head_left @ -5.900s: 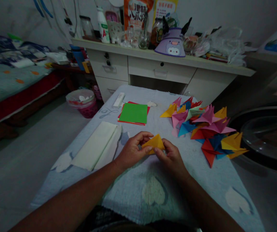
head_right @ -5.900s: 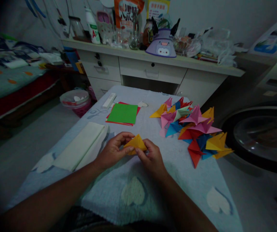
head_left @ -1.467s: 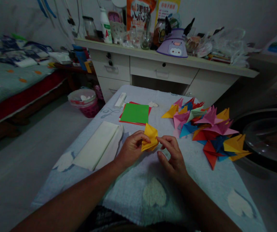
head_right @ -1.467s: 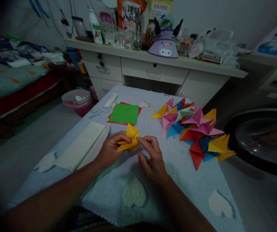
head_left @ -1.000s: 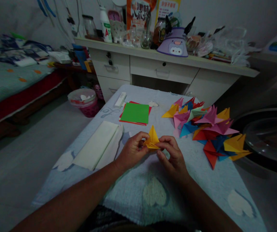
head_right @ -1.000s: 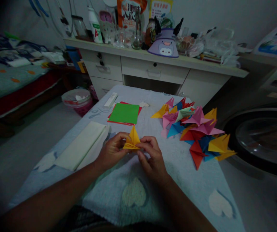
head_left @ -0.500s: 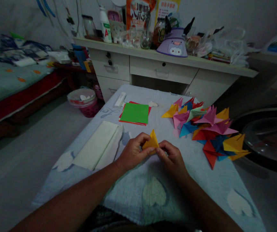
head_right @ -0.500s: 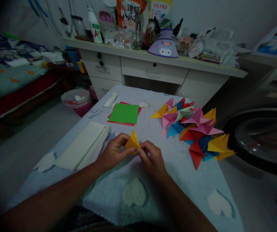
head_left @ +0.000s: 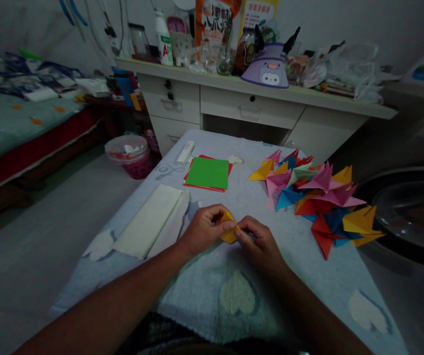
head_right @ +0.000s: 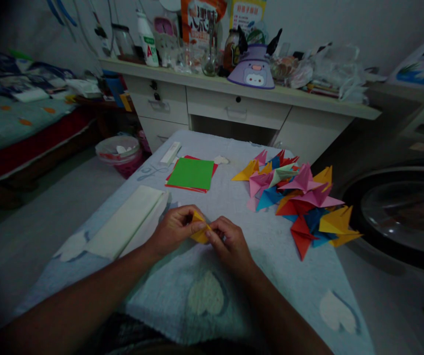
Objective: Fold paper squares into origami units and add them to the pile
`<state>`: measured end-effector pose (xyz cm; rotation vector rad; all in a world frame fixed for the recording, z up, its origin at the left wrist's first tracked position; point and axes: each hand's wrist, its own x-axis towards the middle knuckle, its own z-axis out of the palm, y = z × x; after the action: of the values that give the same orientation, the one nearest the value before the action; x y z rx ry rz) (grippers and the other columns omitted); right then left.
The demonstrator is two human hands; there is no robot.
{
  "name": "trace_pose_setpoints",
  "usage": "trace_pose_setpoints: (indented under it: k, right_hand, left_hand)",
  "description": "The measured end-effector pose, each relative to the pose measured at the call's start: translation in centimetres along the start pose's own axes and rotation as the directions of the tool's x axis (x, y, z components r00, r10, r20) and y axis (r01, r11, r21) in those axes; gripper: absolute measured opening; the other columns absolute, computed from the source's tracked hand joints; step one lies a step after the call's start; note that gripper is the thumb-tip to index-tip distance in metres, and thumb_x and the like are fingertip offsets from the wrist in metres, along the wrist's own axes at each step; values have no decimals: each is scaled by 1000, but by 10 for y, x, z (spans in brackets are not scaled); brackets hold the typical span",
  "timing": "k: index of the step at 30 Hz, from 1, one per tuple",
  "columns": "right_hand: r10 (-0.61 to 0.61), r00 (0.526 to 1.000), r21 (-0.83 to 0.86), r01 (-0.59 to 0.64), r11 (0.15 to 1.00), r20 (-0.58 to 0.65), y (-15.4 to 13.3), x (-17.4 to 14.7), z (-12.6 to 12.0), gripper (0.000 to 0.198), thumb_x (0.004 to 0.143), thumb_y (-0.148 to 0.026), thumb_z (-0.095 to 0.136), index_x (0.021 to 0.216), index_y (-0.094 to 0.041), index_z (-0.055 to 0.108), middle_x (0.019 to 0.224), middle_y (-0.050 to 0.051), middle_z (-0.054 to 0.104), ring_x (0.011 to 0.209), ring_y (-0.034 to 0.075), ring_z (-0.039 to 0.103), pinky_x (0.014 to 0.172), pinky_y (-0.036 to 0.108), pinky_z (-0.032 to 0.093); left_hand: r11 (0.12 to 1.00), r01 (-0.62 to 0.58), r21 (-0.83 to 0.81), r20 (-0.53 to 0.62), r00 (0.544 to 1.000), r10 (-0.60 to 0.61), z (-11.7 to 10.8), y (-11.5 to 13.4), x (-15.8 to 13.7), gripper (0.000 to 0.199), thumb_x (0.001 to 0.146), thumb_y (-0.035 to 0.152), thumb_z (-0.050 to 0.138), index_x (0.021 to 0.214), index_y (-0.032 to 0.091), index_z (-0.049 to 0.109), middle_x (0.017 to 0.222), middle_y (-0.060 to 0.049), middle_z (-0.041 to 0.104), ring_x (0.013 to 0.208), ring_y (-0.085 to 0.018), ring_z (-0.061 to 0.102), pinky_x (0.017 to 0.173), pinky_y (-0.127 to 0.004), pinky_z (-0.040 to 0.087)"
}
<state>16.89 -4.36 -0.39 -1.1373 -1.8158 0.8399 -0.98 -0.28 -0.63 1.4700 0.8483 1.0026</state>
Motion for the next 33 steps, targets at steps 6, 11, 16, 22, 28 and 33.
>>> trace_pose_setpoints:
  k: [6,11,16,22,28,33]
  right_hand:
    - [-15,1000,-51,17,999,27,1,1,-1,18,92,-29,52,78,-20,58,71,-1,54,66,12,53,63,25,40]
    - [8,1000,-8,-8,1000,15,0,1,0,12,91,-27,54,83,-20,59,74,-1,54,67,12,51,63,25,40]
    - [37,997,-27,-35,999,64,-1,1,-1,18,92,-29,50,80,-19,60,74,0,54,70,14,52,67,26,40]
    - [183,983,165,-177,970,-18,6,-1,-1,15,88,-34,57,81,-20,56,72,-1,55,67,12,51,63,25,40]
    - [343,938,478,-278,833,-53,13,2,1,25,80,-42,67,83,-20,54,68,-3,59,58,10,54,53,22,42]
    - [366,888,496,-194,847,-279,15,6,-6,23,78,-39,69,79,-20,57,64,-4,56,54,9,50,49,21,40]
  left_hand:
    - [994,-108,12,-75,991,109,-2,11,2,17,81,27,65,72,14,67,68,0,61,65,-11,54,62,-22,43]
    - [990,-120,71,-83,989,126,-4,10,1,14,82,24,65,73,15,70,69,0,65,66,-11,57,63,-22,44]
    - [984,-156,81,-88,983,163,-4,8,1,14,83,25,65,74,15,71,71,-1,65,69,-12,59,66,-23,45]
    - [993,-120,15,-185,975,121,-3,9,3,16,81,28,67,73,15,70,70,0,62,63,-10,56,59,-21,44]
    - [989,47,-142,-230,970,-79,-2,6,6,15,76,28,70,81,15,65,60,4,58,53,-8,53,54,-20,42]
    - [978,191,-86,-6,981,-193,0,-2,7,25,69,24,71,92,14,68,66,4,60,57,-7,54,55,-19,41]
